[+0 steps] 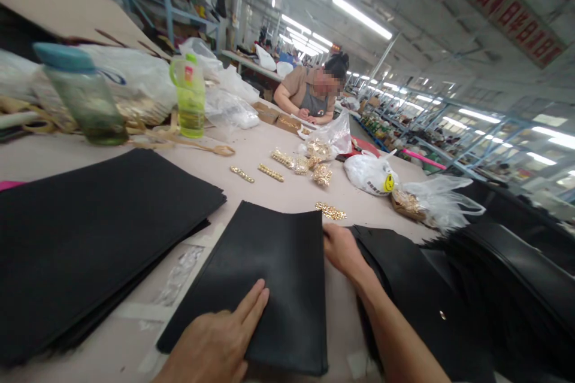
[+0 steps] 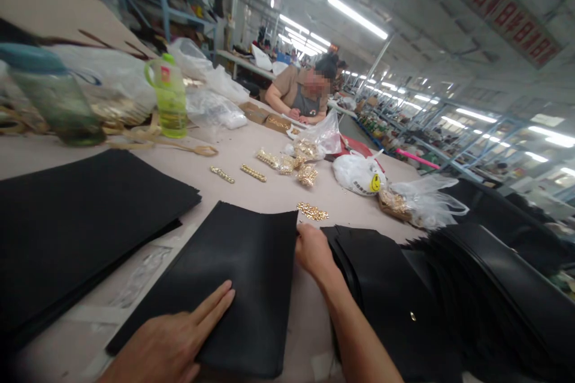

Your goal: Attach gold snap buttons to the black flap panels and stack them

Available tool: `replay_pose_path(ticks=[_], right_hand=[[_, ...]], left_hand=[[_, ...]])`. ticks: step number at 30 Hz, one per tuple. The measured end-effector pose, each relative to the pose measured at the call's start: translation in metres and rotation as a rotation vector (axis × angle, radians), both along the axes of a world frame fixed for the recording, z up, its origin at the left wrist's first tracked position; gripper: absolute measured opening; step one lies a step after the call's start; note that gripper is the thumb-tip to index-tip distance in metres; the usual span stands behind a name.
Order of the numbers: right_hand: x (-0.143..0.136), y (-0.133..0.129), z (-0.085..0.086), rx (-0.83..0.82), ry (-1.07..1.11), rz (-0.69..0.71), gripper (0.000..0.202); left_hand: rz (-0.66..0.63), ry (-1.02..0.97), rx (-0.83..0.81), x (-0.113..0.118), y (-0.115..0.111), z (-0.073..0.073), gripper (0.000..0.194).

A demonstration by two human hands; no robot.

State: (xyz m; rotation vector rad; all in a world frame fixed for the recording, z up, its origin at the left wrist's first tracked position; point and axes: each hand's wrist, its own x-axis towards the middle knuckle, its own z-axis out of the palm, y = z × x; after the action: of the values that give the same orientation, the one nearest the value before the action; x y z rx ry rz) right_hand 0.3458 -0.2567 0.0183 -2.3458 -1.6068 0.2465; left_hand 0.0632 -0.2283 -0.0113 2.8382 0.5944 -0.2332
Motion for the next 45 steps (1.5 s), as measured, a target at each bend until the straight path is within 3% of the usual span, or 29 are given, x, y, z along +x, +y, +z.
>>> replay_pose_path(ticks=[2, 4, 10, 14, 19, 25, 30, 35, 40, 45], right_hand=[[0.027, 0.016, 0.0, -0.031, -0.081, -0.154, 0.026], [0.044, 0.03, -0.003, -0.057, -0.102, -0.192, 0.026], [0.051, 0.051, -0.015, -0.153, -0.164, -0.2, 0.023], [0.06, 0.056, -0.013, -0.232, -0.149, -0.177, 0.019], [0.071, 0.066, -0.008, -0.363, -0.108, -0.161, 0.018], [0.054, 0.067, -0.011, -0.288, -0.312, -0.111, 0.021], [0.048, 0.062, -0.015, -0.275, -0.379, -0.094, 0.027], [0.054, 0.065, -0.008, -0.28, -0.307, -0.094, 0.022], [0.059, 0.069, -0.009, -0.254, -0.181, -0.149, 0.019], [0.063, 0.066, -0.015, -0.203, -0.079, -0.2, 0.025]], left_hand=[[0.018, -0.024, 0.0, -0.002, -0.001, -0.001, 0.092], [0.031, -0.052, 0.003, -0.004, -0.003, -0.001, 0.089], [0.055, -0.052, -0.019, -0.005, -0.005, 0.001, 0.081], [0.052, -0.051, -0.096, -0.004, -0.004, 0.006, 0.077], [0.069, -0.179, -0.118, -0.01, -0.007, 0.0, 0.069], [0.056, -0.235, -0.058, -0.013, -0.008, -0.003, 0.06], [-0.002, -0.209, 0.034, 0.005, -0.017, -0.012, 0.051], [0.044, -0.147, 0.027, 0.016, -0.029, -0.012, 0.055], [0.046, -0.2, -0.038, 0.004, -0.025, 0.001, 0.062], [0.069, -0.294, -0.027, -0.005, -0.024, -0.004, 0.058]])
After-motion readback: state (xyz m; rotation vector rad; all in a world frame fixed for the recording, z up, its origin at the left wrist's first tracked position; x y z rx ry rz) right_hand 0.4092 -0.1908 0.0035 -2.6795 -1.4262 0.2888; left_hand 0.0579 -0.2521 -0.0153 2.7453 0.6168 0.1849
